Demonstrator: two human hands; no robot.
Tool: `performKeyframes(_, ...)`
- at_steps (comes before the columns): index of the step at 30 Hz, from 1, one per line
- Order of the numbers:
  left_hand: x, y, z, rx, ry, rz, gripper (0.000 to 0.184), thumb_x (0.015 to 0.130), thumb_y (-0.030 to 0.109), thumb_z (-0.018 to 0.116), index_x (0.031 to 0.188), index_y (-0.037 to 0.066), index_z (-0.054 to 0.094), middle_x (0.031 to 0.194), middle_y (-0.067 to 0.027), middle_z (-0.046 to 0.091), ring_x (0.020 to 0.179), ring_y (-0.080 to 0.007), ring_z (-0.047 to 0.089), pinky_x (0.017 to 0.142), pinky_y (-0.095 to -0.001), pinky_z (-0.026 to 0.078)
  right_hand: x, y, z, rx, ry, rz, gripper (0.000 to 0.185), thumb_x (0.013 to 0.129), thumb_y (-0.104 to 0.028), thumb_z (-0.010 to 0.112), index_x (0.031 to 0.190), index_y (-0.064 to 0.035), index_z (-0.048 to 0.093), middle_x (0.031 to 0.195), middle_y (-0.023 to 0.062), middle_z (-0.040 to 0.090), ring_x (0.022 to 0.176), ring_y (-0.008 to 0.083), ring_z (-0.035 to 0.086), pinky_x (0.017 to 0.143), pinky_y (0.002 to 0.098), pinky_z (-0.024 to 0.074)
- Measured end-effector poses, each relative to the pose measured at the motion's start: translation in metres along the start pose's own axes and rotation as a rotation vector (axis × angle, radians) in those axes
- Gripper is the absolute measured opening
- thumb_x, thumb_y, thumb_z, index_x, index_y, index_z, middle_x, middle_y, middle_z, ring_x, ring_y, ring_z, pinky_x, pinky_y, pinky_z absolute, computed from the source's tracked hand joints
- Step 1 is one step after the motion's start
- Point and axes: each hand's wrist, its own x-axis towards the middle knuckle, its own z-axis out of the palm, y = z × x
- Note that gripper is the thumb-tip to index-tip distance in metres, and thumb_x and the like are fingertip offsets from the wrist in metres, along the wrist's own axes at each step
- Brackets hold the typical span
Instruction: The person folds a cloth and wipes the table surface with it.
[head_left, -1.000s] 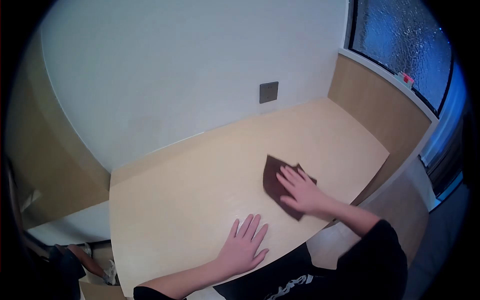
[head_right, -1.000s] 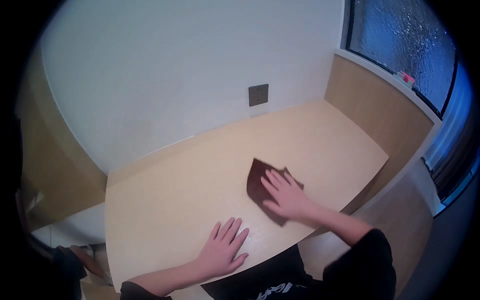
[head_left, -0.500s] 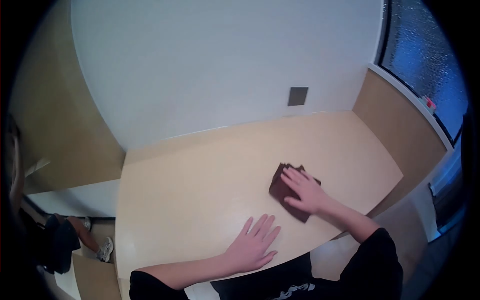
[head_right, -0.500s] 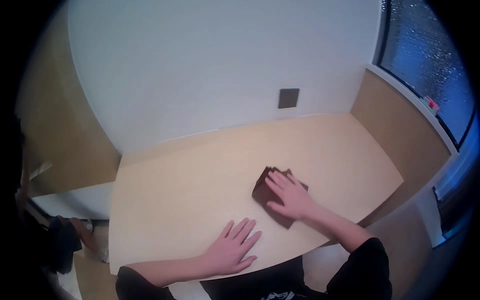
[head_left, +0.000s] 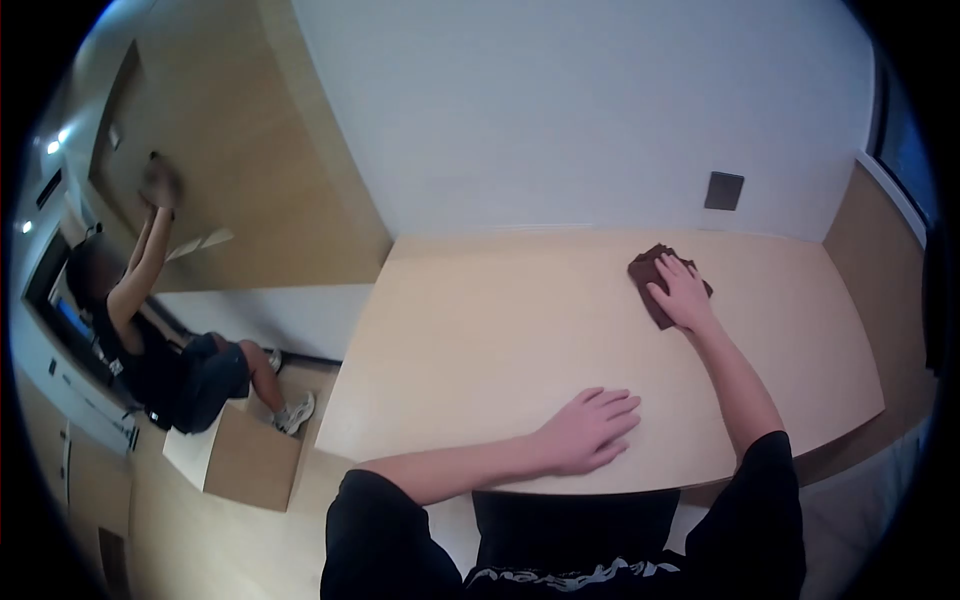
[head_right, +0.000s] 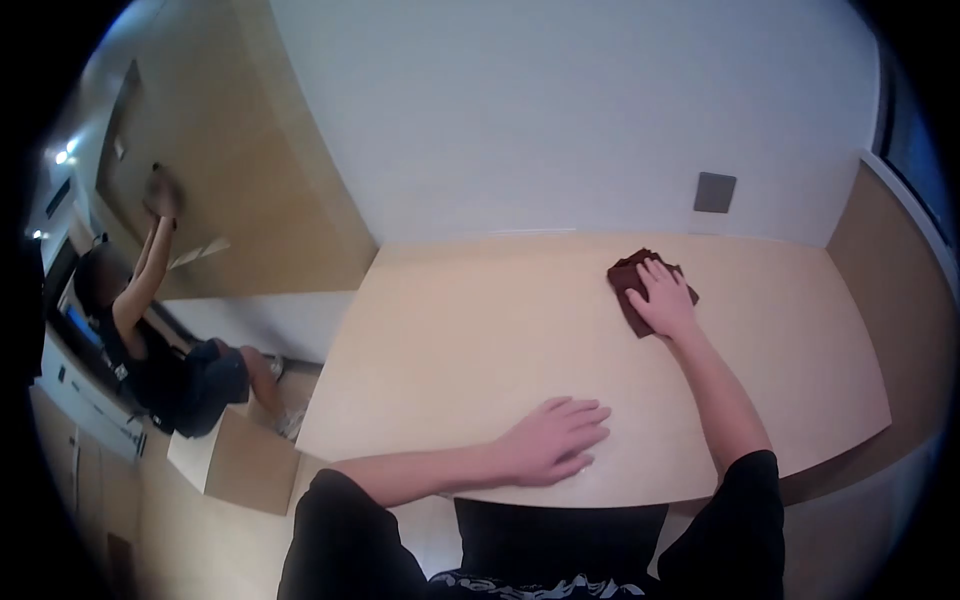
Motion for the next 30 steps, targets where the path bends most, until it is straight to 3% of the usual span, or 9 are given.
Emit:
performKeyframes(5,0.012,-0.009,-0.009,-0.248,0.04,-0.093,0.032,0.088,0.017,0.057,0.116,0.001,0.056,0.126,-0.0172,0.056,0.12,-0.0339,0.051,0.102,-0.0442,0.039,-0.004,0.0,0.0,-0.01,-0.001,-0.005,0.066,0.091,-0.047,0.049,0.141,-0.0038,0.044,0.15,0.0143,0.039,0.141,0.0259,0.032,0.117,0.0471,0.0221)
performKeyframes(8,0.01,-0.008,-0.004,-0.044,0.214,-0.014,0.035,0.088,0.018,0.057,0.118,0.0,0.053,0.125,-0.02,0.054,0.12,-0.0359,0.049,0.103,-0.0459,0.037,-0.006,0.002,0.003,0.008,0.009,-0.029,0.066,0.091,-0.047,0.049,0.141,-0.0046,0.044,0.151,0.0129,0.039,0.141,0.0263,0.033,0.116,0.048,0.0229)
performKeyframes(11,0.01,-0.006,0.006,0.049,0.33,-0.147,0.041,0.087,0.019,0.058,0.121,-0.001,0.049,0.128,-0.0232,0.05,0.123,-0.0378,0.046,0.104,-0.0472,0.036,-0.003,0.003,0.005,-0.021,0.002,-0.022,0.065,0.091,-0.047,0.049,0.142,-0.0063,0.044,0.152,0.0117,0.038,0.141,0.0257,0.033,0.116,0.0488,0.0231)
performKeyframes(18,0.02,-0.001,0.003,0.015,0.284,-0.158,0.046,0.088,0.021,0.058,0.125,-0.003,0.046,0.13,-0.0246,0.047,0.124,-0.0398,0.044,0.105,-0.0472,0.035,-0.025,-0.023,-0.009,-0.007,-0.047,-0.066,0.066,0.091,-0.046,0.049,0.144,-0.0064,0.042,0.152,0.0101,0.037,0.142,0.0253,0.032,0.116,0.0472,0.0237)
performKeyframes(25,0.018,0.001,-0.001,-0.054,0.315,-0.193,0.044,0.087,0.021,0.058,0.122,-0.003,0.048,0.122,-0.0228,0.053,0.116,-0.0389,0.049,0.101,-0.0459,0.039,-0.039,-0.045,-0.004,0.009,-0.022,-0.097,0.065,0.091,-0.047,0.05,0.141,-0.0051,0.046,0.151,0.0086,0.039,0.142,0.0251,0.032,0.116,0.0467,0.0239)
performKeyframes(30,0.027,0.012,-0.015,-0.089,0.376,-0.244,0.04,0.087,0.02,0.058,0.121,0.0,0.05,0.118,-0.0228,0.054,0.113,-0.0393,0.051,0.098,-0.0466,0.041,-0.051,-0.043,0.004,0.053,0.041,-0.201,0.065,0.089,-0.049,0.05,0.137,-0.0055,0.051,0.147,0.0139,0.044,0.138,0.0269,0.038,0.114,0.046,0.027)
